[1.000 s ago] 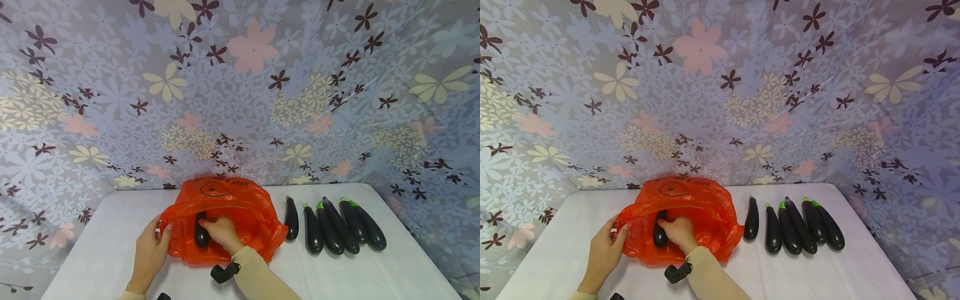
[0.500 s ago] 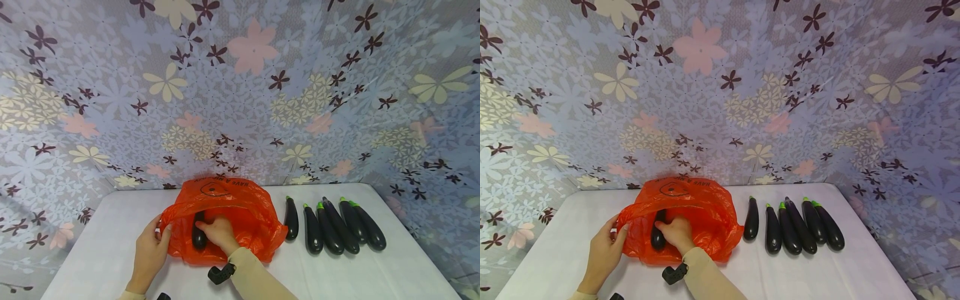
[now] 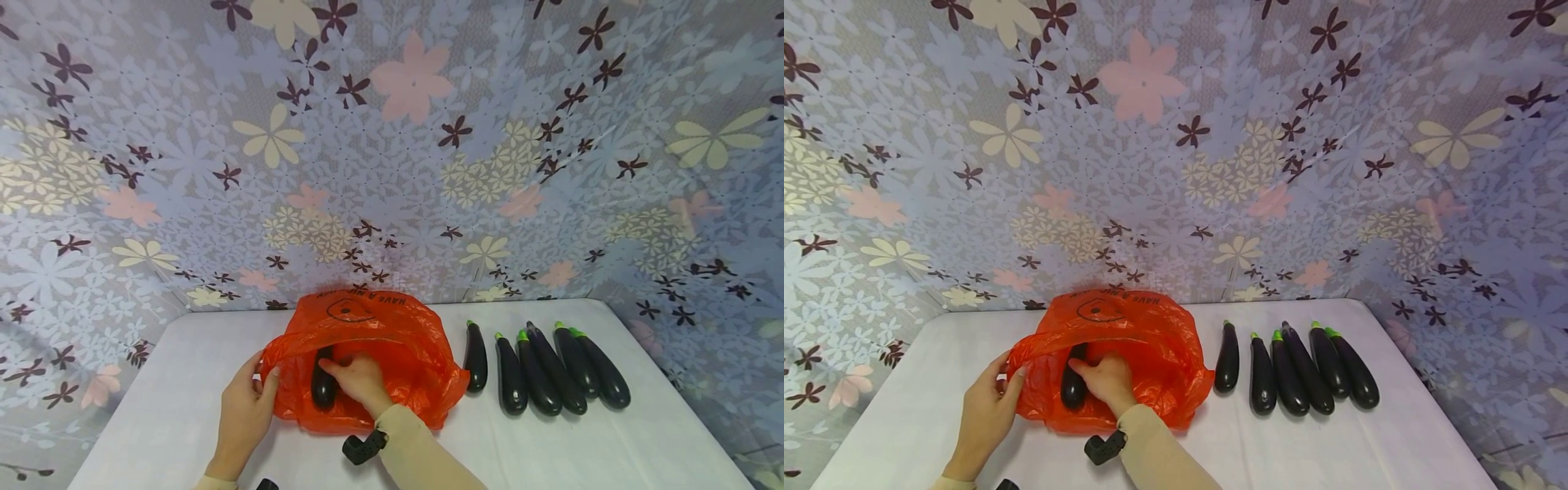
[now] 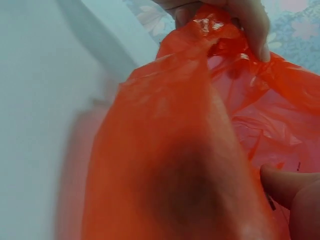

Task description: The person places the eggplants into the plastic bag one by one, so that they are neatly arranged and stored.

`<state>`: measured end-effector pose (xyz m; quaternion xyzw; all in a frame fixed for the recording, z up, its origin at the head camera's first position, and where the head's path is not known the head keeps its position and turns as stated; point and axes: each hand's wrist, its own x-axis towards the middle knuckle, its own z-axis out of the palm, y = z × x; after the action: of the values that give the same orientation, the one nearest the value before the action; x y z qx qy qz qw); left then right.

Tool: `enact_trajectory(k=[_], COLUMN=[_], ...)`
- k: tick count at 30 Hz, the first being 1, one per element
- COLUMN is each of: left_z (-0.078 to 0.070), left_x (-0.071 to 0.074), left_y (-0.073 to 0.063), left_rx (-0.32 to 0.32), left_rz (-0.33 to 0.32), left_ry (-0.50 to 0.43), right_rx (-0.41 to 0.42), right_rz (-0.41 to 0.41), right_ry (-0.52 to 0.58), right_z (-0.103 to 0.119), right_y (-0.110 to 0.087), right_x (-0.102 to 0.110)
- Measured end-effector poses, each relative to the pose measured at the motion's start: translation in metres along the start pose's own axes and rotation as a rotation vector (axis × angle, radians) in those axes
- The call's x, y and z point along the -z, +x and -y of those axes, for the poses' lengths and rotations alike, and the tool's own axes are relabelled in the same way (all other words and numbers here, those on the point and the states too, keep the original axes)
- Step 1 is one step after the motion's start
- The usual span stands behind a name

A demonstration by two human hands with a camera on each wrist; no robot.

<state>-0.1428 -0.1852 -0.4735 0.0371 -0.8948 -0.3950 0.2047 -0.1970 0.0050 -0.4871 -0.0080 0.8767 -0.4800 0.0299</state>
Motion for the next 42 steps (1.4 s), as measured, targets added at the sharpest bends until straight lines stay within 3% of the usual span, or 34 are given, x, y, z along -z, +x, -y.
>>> enact_trajectory(k=[5, 14, 33, 42], left_z=[0.001, -0.001, -0.001, 0.000], left_x=[0.000, 0.001, 0.001, 0.001], left_y=[0.000, 0.001, 0.001, 0.001], left_rx=[-0.014, -0.002, -0.010, -0.031], left_rz=[-0.013, -0.003, -0.003, -0.018], left_ry=[-0.006, -0.003, -0.003, -0.010], right_rx=[-0.015, 0.079, 0.181, 0.274], right_rz=[-0.004, 0.005, 0.228, 0.348], right_ry=[0.016, 0.064, 0.155, 0.188], right_z=[0.001, 0.008, 0.029, 0.032], right_y=[-0.002, -0.014, -0.055, -0.070], right_x=[0.007, 0.026, 0.070, 0.092])
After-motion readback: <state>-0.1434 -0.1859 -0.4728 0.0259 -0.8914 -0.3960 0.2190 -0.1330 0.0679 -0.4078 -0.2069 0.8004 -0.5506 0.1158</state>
